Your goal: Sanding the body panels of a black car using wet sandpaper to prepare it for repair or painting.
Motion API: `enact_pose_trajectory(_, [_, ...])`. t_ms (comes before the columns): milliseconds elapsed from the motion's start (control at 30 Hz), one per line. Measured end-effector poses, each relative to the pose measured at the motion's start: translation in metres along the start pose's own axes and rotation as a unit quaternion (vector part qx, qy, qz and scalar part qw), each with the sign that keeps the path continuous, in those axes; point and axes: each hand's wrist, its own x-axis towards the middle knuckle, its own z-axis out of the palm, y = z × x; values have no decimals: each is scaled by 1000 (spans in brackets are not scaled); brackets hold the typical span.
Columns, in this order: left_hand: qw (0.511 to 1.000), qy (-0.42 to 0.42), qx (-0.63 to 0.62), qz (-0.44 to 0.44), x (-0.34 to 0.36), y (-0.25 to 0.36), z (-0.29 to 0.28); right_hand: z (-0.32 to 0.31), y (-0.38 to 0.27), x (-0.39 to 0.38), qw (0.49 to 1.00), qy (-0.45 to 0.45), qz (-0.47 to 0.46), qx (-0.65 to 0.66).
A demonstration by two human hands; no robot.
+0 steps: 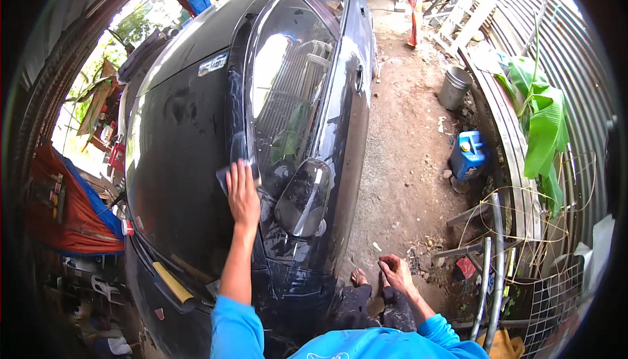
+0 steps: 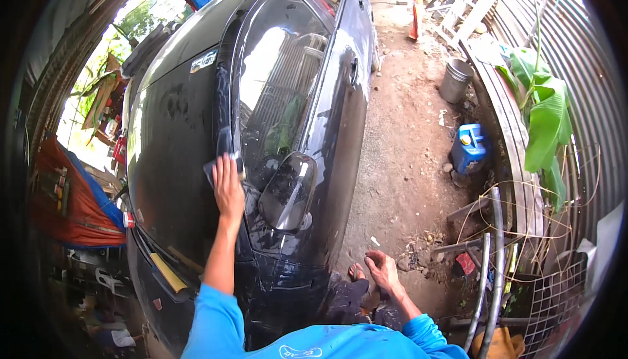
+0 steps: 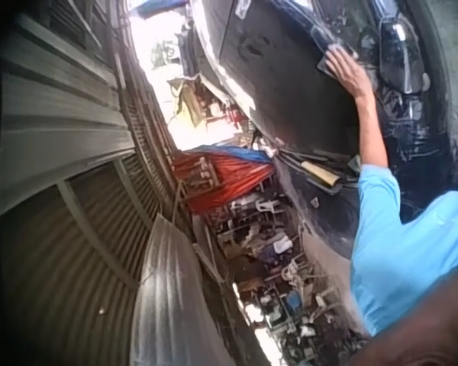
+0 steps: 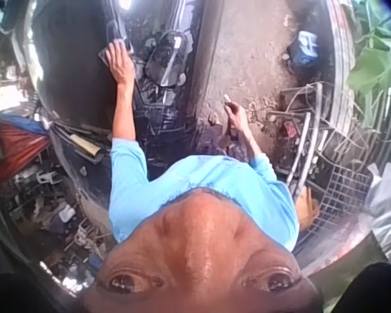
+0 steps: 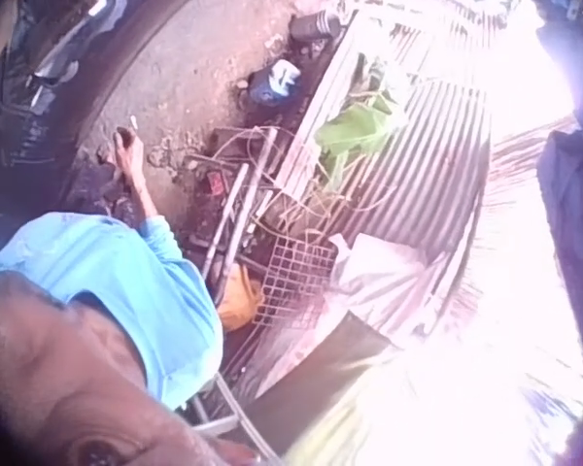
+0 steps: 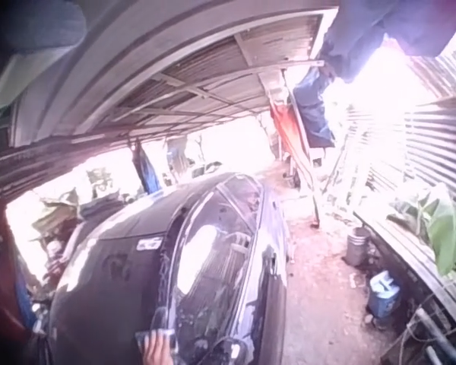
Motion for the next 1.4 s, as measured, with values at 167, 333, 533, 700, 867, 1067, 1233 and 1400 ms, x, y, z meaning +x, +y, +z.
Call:
enact_pose_trajectory(167, [999,15,40,12,120,-31,19,12,-12,-1,995,-74,7,-66])
enact_pose_trajectory(333, [1000,10,-17,-8,-4,13,10,-9,11,-7,998,13,-9,-53])
enact_pose_trajectory(533, [998,32,52,12,133,-33,21,5,8,-1,998,-26,24,-45])
enact_pose_trajectory(700, [1000,22,-19,3,81,0,19,-11,17,6,998,41,6,-36])
enact_pose_trajectory(867, [1000,3,13,-6,70,-9,17,-10,21,7,999,13,29,-36])
enact_pose_trajectory(1067, [999,27,45,14,177,-31,39,-12,9,22,998,5,20,-65])
enact_pose_trajectory(1233, [999,-15,11,-39,68,-9,25,-25,24,22,996,80,26,-23])
enact_pose_trajectory(1400, [994,34,100,14,196,-36,42,-21,33,15,998,36,38,-44])
